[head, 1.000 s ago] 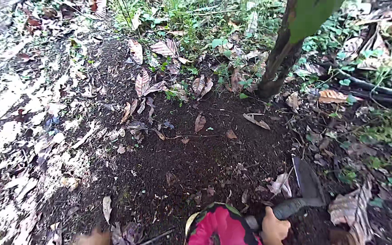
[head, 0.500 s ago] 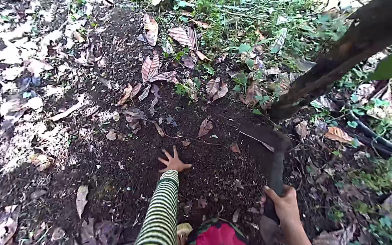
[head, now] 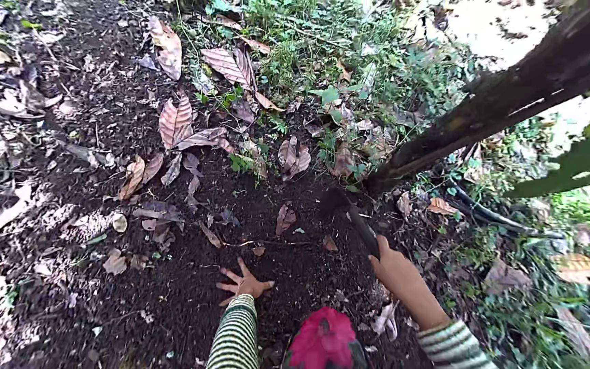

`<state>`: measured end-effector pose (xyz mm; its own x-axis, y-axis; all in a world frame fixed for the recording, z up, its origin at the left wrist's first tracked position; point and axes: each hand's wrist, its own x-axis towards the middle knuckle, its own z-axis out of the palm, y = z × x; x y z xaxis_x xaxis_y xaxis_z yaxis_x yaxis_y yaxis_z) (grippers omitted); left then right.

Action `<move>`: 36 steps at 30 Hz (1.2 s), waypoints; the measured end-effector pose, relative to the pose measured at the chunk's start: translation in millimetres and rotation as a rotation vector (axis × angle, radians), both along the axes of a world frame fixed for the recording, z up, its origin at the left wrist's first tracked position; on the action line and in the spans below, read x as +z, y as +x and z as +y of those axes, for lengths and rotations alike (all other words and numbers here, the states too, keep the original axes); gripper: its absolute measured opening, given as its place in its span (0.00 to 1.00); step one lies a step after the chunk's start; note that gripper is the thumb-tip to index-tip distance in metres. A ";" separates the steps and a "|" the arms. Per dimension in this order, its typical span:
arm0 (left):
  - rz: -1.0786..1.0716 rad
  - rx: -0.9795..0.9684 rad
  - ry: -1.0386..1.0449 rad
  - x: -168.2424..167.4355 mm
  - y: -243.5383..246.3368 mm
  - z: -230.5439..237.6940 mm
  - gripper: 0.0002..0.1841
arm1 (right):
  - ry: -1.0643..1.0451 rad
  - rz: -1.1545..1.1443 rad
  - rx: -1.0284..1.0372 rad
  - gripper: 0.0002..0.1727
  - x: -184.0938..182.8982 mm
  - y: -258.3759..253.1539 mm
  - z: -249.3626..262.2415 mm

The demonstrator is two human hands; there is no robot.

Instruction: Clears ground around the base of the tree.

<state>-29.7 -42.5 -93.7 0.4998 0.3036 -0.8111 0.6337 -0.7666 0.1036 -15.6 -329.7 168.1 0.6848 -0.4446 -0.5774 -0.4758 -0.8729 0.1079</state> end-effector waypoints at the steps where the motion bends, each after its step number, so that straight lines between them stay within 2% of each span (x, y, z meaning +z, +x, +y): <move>1: -0.002 -0.004 0.004 -1.3 -1.1 0.7 0.83 | -0.025 0.027 0.037 0.34 6.9 9.7 9.2; 5: 0.016 -0.039 0.009 0.5 0.3 2.8 0.83 | -0.111 0.075 0.142 0.32 23.7 37.0 35.5; 9: 0.032 -0.040 0.020 1.9 2.0 1.5 0.82 | -0.152 0.094 0.165 0.32 22.2 43.1 42.1; 17: -0.029 -0.005 0.073 5.0 7.6 -11.2 0.84 | -0.079 0.036 0.125 0.32 18.8 17.3 21.0; 23: -0.020 0.077 0.076 -3.6 23.6 -15.4 0.85 | -0.044 0.118 0.194 0.38 16.2 31.1 0.4; 26: -0.041 0.104 0.103 -11.2 26.8 -19.1 0.85 | 0.009 0.112 0.180 0.44 14.1 35.0 -35.0; 30: -0.046 0.130 0.075 -6.8 18.9 -17.3 0.84 | 0.232 -0.048 0.044 0.43 18.8 49.6 -86.8; 33: -0.044 0.158 0.074 -11.3 17.1 -16.4 0.85 | 0.503 -0.199 -0.250 0.38 11.6 76.0 -101.6; 36: -0.020 0.169 0.096 -14.4 13.7 -17.7 0.85 | 0.774 -0.404 -0.538 0.25 -5.5 127.1 -96.7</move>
